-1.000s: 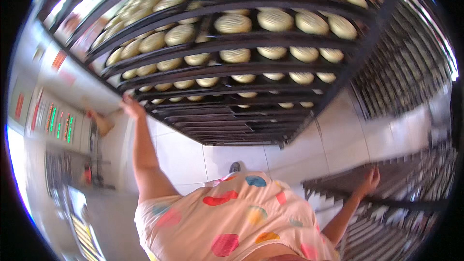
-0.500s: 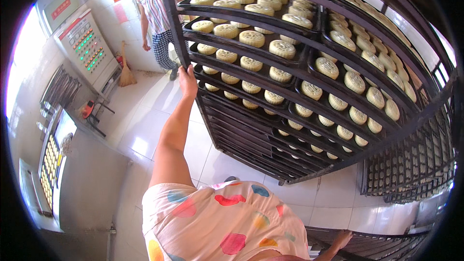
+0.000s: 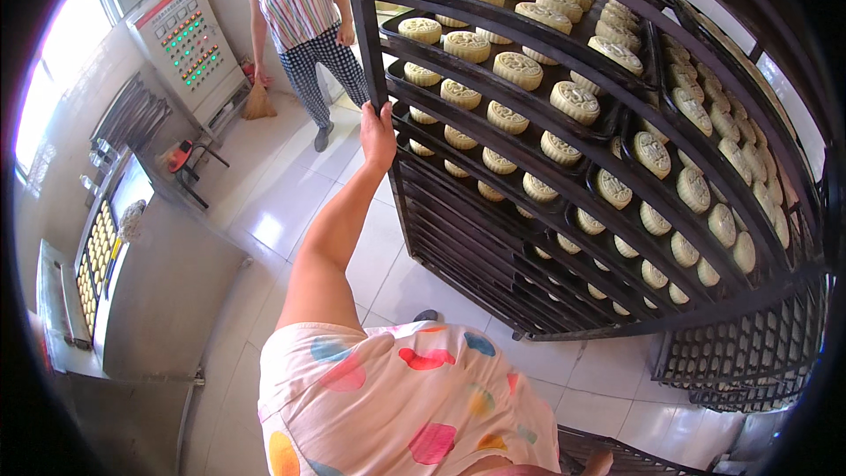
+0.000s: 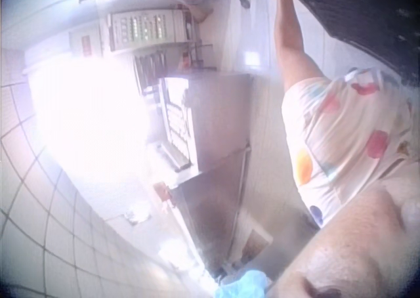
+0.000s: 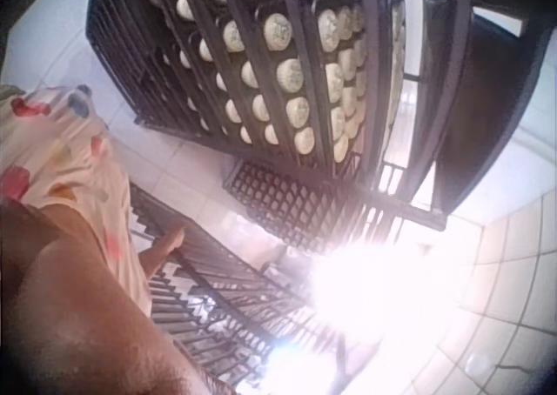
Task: The person organizes trays of patterned cookies by picking up a tray from a rack, placing it on a workspace to check the cookies, and then sliding it into a different slot on a large cooling rack.
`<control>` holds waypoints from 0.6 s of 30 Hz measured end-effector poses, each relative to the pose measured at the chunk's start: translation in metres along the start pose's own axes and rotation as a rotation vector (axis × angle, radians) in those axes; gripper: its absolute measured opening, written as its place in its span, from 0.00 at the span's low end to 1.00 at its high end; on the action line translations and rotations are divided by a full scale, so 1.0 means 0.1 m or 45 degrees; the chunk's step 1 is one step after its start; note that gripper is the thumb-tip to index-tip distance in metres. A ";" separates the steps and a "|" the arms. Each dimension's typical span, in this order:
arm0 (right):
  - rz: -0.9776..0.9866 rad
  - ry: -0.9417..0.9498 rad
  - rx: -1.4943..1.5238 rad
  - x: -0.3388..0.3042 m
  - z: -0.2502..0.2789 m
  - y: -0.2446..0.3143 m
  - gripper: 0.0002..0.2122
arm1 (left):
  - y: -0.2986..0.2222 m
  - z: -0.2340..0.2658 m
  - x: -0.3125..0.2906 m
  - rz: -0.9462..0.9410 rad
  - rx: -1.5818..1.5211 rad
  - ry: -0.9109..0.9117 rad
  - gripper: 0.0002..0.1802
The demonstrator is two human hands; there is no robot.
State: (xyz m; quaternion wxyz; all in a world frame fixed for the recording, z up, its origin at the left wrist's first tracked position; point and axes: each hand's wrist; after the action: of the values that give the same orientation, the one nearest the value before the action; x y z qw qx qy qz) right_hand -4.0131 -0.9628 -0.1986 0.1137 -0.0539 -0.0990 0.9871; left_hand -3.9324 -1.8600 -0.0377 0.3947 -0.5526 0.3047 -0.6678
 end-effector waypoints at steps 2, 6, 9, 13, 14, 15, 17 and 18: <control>-0.001 -0.004 -0.003 0.00 -0.01 0.00 0.11 | -0.01 0.00 0.00 -0.073 -0.006 -0.027 0.16; 0.004 -0.008 -0.001 0.00 -0.01 0.00 0.12 | -0.05 0.00 0.00 -0.059 0.001 -0.026 0.16; 0.015 -0.011 -0.002 0.00 -0.02 -0.02 0.12 | -0.08 0.00 -0.01 -0.071 0.001 -0.028 0.16; 0.028 -0.019 0.000 0.00 -0.08 -0.05 0.13 | -0.11 0.02 -0.02 -0.081 -0.040 -0.025 0.16; 0.027 -0.026 0.002 0.00 -0.09 -0.07 0.13 | -0.11 0.03 -0.01 -0.070 -0.045 -0.022 0.16; 0.032 -0.029 0.003 -0.01 -0.11 -0.09 0.13 | -0.11 0.03 -0.01 -0.053 -0.054 -0.015 0.16; 0.045 -0.040 0.002 -0.03 -0.14 -0.15 0.13 | -0.11 0.04 0.00 -0.103 -0.033 -0.037 0.16; 0.049 -0.051 0.006 -0.04 -0.15 -0.19 0.13 | -0.10 0.04 0.00 -0.100 -0.022 -0.027 0.16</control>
State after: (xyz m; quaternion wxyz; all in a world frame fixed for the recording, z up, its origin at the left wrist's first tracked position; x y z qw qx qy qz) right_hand -4.0028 -0.9429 -0.2086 0.0927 -0.0357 -0.0980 0.9902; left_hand -3.9302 -1.8554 -0.0286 0.3667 -0.5746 0.2843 -0.6741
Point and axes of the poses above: each hand's wrist, its own x-axis towards the middle knuckle, its own z-axis out of the back of the hand, y = z × x, and after that the axes turned 7 degrees about -x, right-handed
